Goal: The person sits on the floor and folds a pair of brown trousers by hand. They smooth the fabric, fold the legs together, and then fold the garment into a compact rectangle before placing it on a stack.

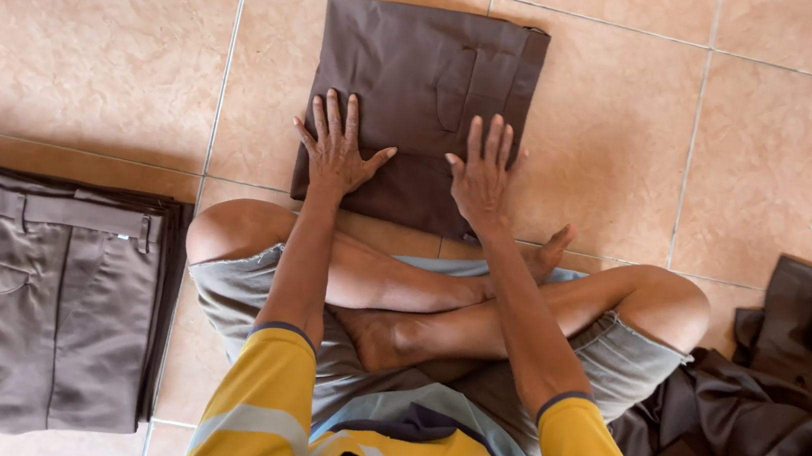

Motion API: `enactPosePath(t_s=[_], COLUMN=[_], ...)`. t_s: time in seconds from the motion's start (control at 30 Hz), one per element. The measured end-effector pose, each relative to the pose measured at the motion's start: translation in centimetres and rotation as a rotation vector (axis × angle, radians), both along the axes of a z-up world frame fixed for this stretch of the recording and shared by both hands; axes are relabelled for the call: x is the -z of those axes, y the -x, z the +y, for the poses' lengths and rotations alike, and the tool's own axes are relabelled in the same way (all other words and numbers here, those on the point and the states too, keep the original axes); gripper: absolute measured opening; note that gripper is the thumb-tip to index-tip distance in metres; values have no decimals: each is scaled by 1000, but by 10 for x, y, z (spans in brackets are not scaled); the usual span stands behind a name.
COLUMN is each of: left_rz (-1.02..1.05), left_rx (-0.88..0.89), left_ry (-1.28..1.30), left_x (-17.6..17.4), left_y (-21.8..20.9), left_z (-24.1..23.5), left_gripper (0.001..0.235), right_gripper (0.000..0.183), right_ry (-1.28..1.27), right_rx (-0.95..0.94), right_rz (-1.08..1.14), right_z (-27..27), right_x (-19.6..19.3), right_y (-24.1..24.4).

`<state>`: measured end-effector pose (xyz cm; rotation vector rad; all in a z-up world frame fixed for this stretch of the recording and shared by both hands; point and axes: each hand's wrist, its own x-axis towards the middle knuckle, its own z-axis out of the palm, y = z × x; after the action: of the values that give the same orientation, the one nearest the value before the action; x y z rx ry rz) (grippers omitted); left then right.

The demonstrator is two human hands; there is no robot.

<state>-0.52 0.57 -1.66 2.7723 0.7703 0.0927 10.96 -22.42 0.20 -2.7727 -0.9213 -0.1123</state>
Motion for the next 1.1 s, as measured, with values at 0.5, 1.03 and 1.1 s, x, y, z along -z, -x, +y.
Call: enactPosePath(t_s=[0.5, 1.03, 1.1], left_rz=[5, -170, -282], left_rx=[137, 177, 141], left_ry=[65, 104, 65], left_x=[-24, 43, 49], left_y=[26, 16, 12], left_z=[-29, -13, -5], left_gripper=[91, 56, 52], right_gripper=[59, 65, 62], right_ry=[-57, 19, 49], right_rx=[587, 132, 106], right_rz=[186, -359, -360], right_z=[-69, -47, -42], right_x=[64, 66, 51], right_y=[-34, -4, -5])
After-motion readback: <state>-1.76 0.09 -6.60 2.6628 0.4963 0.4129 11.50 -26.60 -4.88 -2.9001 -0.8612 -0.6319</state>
